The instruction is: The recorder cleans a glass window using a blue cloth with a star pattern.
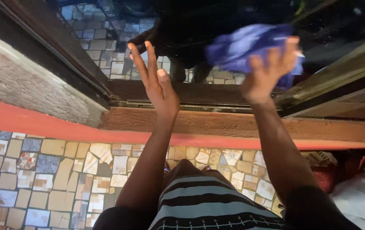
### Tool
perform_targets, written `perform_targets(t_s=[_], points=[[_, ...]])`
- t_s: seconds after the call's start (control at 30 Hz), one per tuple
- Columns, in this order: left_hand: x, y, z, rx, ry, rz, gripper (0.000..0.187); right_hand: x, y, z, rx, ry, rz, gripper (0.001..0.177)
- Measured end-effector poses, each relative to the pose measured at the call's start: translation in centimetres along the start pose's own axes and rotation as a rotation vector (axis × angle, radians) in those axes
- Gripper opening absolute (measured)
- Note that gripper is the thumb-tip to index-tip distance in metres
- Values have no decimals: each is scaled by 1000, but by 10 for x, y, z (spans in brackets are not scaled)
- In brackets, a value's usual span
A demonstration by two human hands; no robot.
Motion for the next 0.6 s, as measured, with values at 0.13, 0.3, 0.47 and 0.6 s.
perform_targets(t_s=[0.13, 0.3, 0.47, 0.6], points=[[5, 0, -3, 17, -26, -13, 60, 15, 0, 9, -39, 47, 185, 59], [4, 2, -12, 22, -24, -74, 69, -1, 18, 8, -570, 36, 237, 69], [11, 2, -15, -2, -10, -109, 71, -23, 12, -24, -667, 116, 177, 77], [13, 1, -14, -10, 1, -170, 72, -50, 8, -45, -670, 153, 101, 77]])
Point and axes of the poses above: each hand's wrist, its own y-axis away from the middle knuckle, its own x-axis out of the back of the hand, z = x × y, the point moved 7 cm from there along -y, towards the middle knuckle
